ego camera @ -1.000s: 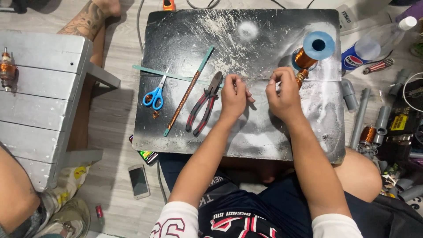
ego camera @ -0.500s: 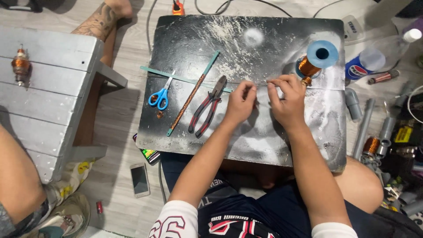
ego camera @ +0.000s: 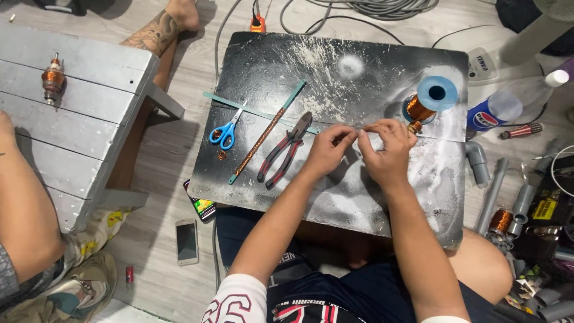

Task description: Assembling a small electronic component by winding and connecting copper wires using hands and pliers.

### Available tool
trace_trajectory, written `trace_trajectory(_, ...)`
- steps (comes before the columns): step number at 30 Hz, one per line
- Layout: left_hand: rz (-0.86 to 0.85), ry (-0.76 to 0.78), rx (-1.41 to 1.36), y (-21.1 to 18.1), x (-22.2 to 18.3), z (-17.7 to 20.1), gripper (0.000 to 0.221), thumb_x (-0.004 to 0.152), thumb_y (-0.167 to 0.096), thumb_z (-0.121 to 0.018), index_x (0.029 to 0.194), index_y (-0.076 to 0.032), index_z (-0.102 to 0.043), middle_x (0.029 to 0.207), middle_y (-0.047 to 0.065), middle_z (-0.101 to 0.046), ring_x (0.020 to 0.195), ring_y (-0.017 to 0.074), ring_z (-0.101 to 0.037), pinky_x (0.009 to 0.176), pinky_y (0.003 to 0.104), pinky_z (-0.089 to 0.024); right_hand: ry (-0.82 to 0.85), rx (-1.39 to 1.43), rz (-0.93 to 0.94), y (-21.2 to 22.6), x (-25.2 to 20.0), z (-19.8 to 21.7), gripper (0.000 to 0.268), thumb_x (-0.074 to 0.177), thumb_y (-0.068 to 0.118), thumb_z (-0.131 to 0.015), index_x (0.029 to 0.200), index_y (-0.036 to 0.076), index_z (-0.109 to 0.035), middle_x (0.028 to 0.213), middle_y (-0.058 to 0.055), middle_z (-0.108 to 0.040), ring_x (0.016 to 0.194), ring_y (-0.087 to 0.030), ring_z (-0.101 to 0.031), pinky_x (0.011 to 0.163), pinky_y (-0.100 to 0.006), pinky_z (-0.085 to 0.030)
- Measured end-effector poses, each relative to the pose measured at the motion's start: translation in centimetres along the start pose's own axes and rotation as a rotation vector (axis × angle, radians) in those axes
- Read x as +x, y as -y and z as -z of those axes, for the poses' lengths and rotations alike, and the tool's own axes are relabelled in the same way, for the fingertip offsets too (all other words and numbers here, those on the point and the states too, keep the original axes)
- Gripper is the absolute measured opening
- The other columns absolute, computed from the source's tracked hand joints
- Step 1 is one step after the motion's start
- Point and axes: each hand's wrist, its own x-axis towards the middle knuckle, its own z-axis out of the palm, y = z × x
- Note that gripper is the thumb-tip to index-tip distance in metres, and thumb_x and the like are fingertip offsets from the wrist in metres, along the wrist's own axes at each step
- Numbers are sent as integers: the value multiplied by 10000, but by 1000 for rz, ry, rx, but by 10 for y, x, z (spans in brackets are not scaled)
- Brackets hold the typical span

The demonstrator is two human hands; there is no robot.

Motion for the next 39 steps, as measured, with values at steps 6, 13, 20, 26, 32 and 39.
trace_trajectory(6, 9, 52, -53, -21, -8, 3, 131, 1052, -208, -836, 1091, -85, -851, 922, 178, -816, 915, 294, -815, 802, 389, -650, -59, -43, -11, 3, 3, 3, 113, 1127, 245, -823, 1063, 153, -811, 1089, -13, -679, 1087, -224, -677, 1021, -418, -311)
trace_trajectory(13, 8, -5, -136, 1, -2, -7, 280, 1063, -265, -860, 1273, -87, -812, 1044, 139, -781, 984, 248, -796, 804, 355, -675, 11, 16, -41, -1, 3, 3, 130, 1156, 202, -742, 1073, 111, -782, 1093, -47, -655, 1131, -260, -647, 1032, -458, -288)
trace_trajectory(20, -107, -25, -57, 5, -2, -6, 194, 1119, -235, -773, 1139, -45, -805, 1043, 144, -766, 957, 278, -802, 752, 349, -666, 180, -53, -37, -5, 0, 2, 157, 1164, 253, -663, 1076, 142, -729, 1151, -57, -651, 1179, -277, -612, 1081, -487, -268)
trace_trajectory(26, -124, -77, -110, 3, -3, -5, 138, 1114, -235, -779, 1118, -109, -836, 1029, 67, -781, 938, 165, -790, 732, 274, -663, 184, -42, -54, -3, 3, 4, 129, 1115, 233, -640, 1043, 128, -667, 1235, -76, -584, 1216, -310, -550, 1068, -491, -266)
trace_trajectory(32, -124, -110, -136, 3, -3, -3, 109, 1092, -214, -792, 1059, -139, -864, 959, 33, -795, 859, 115, -775, 663, 245, -652, 110, -30, -95, -2, 4, 4, 109, 1067, 246, -653, 1016, 150, -655, 1247, -44, -526, 1216, -298, -532, 1061, -481, -279)
trace_trajectory(39, -127, -106, -144, 20, 0, -10, 109, 1054, -122, -778, 963, -99, -832, 846, 68, -748, 754, 144, -744, 597, 254, -627, -13, -61, -58, -11, 2, 3, 122, 1070, 262, -683, 992, 175, -652, 1198, -16, -464, 1185, -268, -515, 1036, -467, -263)
